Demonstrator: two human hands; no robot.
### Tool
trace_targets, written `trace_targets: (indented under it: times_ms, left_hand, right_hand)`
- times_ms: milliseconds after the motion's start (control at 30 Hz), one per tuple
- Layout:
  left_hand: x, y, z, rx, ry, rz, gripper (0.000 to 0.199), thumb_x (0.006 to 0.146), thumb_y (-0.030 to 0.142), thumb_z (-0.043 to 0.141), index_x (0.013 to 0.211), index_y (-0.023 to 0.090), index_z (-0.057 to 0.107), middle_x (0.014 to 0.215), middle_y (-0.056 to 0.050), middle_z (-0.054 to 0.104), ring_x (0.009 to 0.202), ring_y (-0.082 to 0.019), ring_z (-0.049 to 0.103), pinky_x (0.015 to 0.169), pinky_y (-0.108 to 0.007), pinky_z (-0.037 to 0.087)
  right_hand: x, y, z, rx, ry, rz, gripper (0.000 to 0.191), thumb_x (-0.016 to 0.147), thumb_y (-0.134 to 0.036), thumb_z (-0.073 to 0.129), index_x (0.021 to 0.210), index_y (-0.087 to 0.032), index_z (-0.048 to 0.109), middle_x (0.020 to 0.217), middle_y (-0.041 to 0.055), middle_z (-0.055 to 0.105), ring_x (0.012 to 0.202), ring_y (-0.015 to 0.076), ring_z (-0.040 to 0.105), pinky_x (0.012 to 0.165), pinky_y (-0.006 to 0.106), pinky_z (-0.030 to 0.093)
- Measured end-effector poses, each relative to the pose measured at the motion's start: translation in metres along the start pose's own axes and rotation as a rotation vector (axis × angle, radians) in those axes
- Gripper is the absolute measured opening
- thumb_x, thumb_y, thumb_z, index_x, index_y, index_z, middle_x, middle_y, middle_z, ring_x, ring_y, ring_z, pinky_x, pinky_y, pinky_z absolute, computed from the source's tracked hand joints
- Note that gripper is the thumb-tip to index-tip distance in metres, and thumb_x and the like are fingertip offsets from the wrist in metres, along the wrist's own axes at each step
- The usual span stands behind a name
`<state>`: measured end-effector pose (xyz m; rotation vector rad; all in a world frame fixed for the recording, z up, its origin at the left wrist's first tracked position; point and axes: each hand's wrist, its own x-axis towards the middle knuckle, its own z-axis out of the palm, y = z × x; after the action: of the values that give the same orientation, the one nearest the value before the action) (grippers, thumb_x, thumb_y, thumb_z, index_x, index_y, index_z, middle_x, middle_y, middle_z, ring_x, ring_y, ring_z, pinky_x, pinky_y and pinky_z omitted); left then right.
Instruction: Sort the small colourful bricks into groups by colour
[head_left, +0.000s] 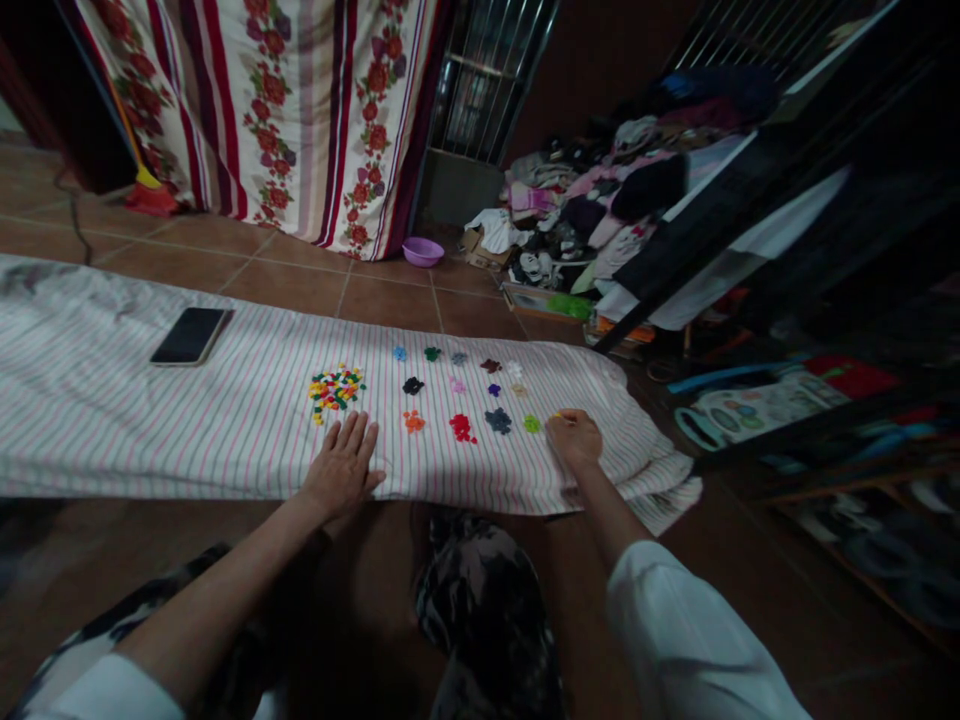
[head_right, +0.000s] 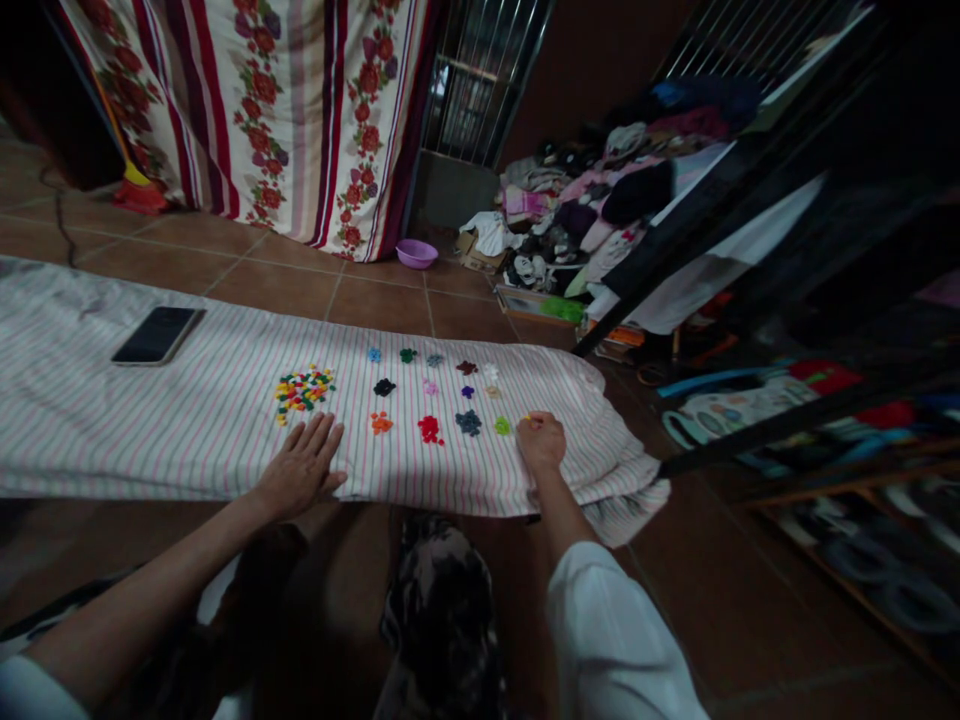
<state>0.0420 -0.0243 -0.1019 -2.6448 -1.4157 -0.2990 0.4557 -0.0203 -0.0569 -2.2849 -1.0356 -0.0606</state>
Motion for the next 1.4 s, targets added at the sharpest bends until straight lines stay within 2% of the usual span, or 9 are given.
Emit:
trace_targets:
  times_ms: [133, 333, 633, 867, 967, 1133, 1300, 1400]
  left_hand:
    - [0.0, 0.0, 0.0, -0.004, 0.0, 0.004, 0.064, 0.088, 0.046, 0.042, 0.139, 0.007, 0.039, 0.149, -0.022, 0.034, 0.141, -0.033, 0.025, 0.112, -0.05, 0.024]
    - [0.001, 0.0, -0.003, 0.004, -0.018, 0.01, 0.065, 0.089, 0.047, 0.042, 0.139, 0.006, 0.04, 0.148, -0.023, 0.034, 0.14, -0.034, 0.025, 0.112, -0.051, 0.024]
    - [0.001, 0.0, -0.003, 0.014, -0.033, 0.007, 0.065, 0.089, 0.048, 0.042, 0.139, 0.006, 0.04, 0.149, -0.023, 0.033, 0.14, -0.034, 0.025, 0.112, -0.051, 0.024]
    - [0.0, -0.001, -0.005, 0.024, -0.019, 0.028, 0.065, 0.09, 0.048, 0.041, 0.139, 0.006, 0.04, 0.148, -0.023, 0.034, 0.139, -0.034, 0.027, 0.111, -0.051, 0.026]
    - [0.001, 0.0, -0.007, 0.026, -0.024, 0.02, 0.065, 0.09, 0.048, 0.04, 0.139, 0.006, 0.04, 0.148, -0.023, 0.033, 0.139, -0.034, 0.026, 0.111, -0.051, 0.026]
    - [0.002, 0.001, -0.011, 0.002, -0.071, -0.003, 0.067, 0.09, 0.05, 0.04, 0.141, 0.006, 0.038, 0.149, -0.022, 0.032, 0.14, -0.034, 0.025, 0.113, -0.05, 0.024]
    - [0.003, 0.0, -0.014, -0.019, -0.111, -0.011, 0.068, 0.089, 0.05, 0.042, 0.142, 0.007, 0.036, 0.15, -0.022, 0.031, 0.14, -0.034, 0.024, 0.113, -0.05, 0.023]
    - [0.004, -0.001, -0.015, -0.027, -0.122, -0.008, 0.069, 0.089, 0.049, 0.043, 0.142, 0.007, 0.034, 0.15, -0.022, 0.031, 0.141, -0.034, 0.023, 0.113, -0.05, 0.022]
  right_hand:
    - [-0.004, 0.019, 0.0, -0.075, -0.025, -0.018, 0.026, 0.07, -0.028, 0.053, 0.089, -0.016, 0.065, 0.083, 0.0086, 0.064, 0.08, 0.0225, 0.059, 0.075, 0.033, 0.046]
    - [-0.004, 0.028, 0.008, -0.167, -0.058, -0.021, 0.025, 0.071, -0.024, 0.051, 0.091, -0.015, 0.064, 0.085, 0.0091, 0.064, 0.081, 0.0215, 0.059, 0.077, 0.033, 0.045]
    - [0.005, 0.03, 0.012, -0.112, -0.046, -0.003, 0.024, 0.07, -0.027, 0.053, 0.089, -0.015, 0.062, 0.082, 0.0085, 0.064, 0.077, 0.021, 0.059, 0.075, 0.032, 0.045]
    - [0.005, 0.036, 0.013, -0.053, -0.039, -0.051, 0.018, 0.065, -0.025, 0.049, 0.075, -0.016, 0.061, 0.073, 0.0059, 0.062, 0.075, 0.0204, 0.057, 0.079, 0.033, 0.045]
    - [0.004, 0.034, 0.012, -0.02, -0.006, -0.063, 0.02, 0.065, -0.024, 0.048, 0.076, -0.016, 0.061, 0.071, 0.0057, 0.06, 0.074, 0.0205, 0.055, 0.079, 0.034, 0.044]
    - [-0.004, 0.008, 0.01, 0.058, 0.163, -0.129, 0.026, 0.07, -0.028, 0.044, 0.088, -0.016, 0.059, 0.078, 0.0085, 0.058, 0.08, 0.0231, 0.053, 0.08, 0.038, 0.044]
    - [-0.016, -0.049, 0.018, 0.211, 0.101, -0.302, 0.025, 0.073, -0.03, 0.045, 0.09, -0.019, 0.06, 0.085, 0.0087, 0.06, 0.085, 0.0226, 0.054, 0.085, 0.037, 0.044]
    - [-0.028, -0.088, 0.029, 0.295, 0.025, -0.409, 0.023, 0.073, -0.028, 0.048, 0.087, -0.019, 0.062, 0.084, 0.0073, 0.062, 0.082, 0.0212, 0.055, 0.083, 0.036, 0.045]
